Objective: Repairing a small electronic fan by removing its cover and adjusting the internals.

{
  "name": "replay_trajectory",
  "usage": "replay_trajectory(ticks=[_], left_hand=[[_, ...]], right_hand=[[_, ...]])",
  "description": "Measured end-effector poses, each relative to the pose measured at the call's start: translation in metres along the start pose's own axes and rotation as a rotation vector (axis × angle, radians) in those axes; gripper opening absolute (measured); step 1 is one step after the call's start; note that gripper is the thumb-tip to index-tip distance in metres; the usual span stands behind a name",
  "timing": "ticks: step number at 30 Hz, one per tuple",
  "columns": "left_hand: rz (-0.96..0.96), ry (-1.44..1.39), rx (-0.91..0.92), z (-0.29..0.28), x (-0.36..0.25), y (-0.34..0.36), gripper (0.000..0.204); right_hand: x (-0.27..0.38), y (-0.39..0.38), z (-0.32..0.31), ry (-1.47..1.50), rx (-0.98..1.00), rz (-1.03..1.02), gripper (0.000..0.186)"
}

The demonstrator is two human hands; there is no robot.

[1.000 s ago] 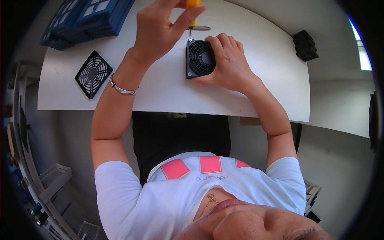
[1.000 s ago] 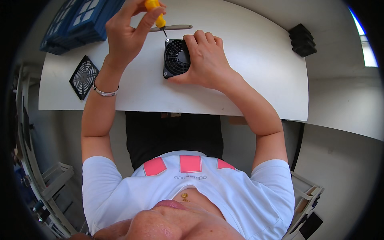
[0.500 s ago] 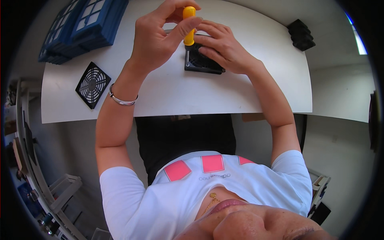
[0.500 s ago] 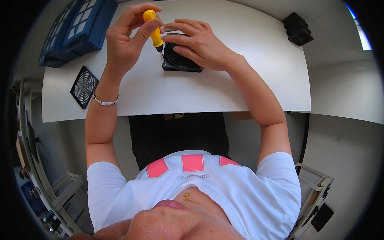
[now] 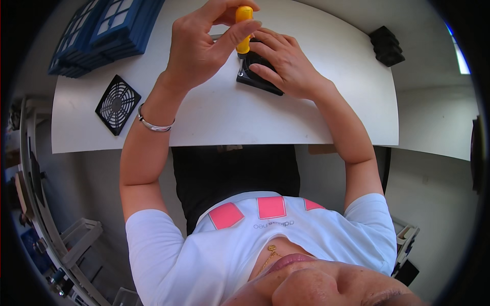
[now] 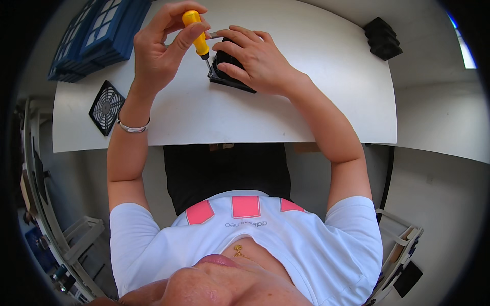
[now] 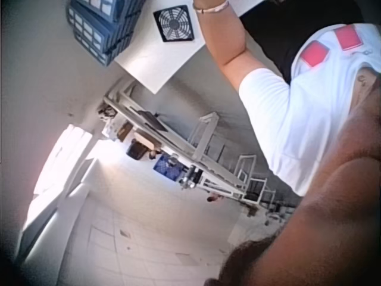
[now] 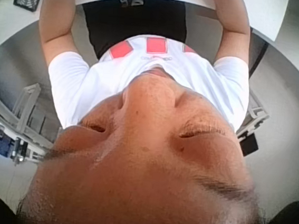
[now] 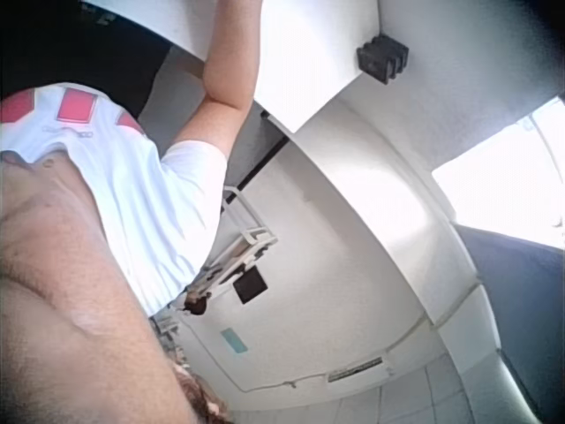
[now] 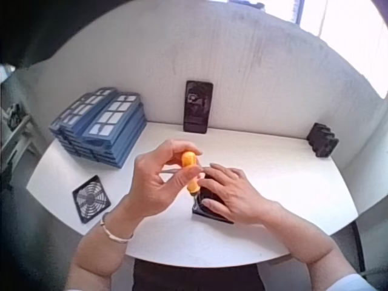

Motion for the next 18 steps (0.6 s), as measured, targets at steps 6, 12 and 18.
replay_trajectory(ticks=[6,12,18], left_hand=[[0.007,0.007,0.013,-0.0005,-0.0002,0.0004,0.026],[0.027,-0.044,0.087,0.0001,0.0005,0.0022,0.029],[0.011,-0.187,0.083,0.0006,0.0024,0.0022,0.033]], right_hand=[[0.0042,0.0007,-0.0031,-0.010,-0.011,0.027,0.040],[0.0058,0.0008,-0.0035,-0.003,-0.009,0.080,0.040],[0.0013,-0.0010,-0.0015,0.057,-0.004,0.143,0.033]])
Point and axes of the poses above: each hand's wrist, its own y-axis towards the middle knuckle, its own z-axis out of the palm, x = y × z, the point moved 5 cm from there along y, towards the middle knuckle, and after that the axes turned 7 degrees about -x, right-handed, at the moved point
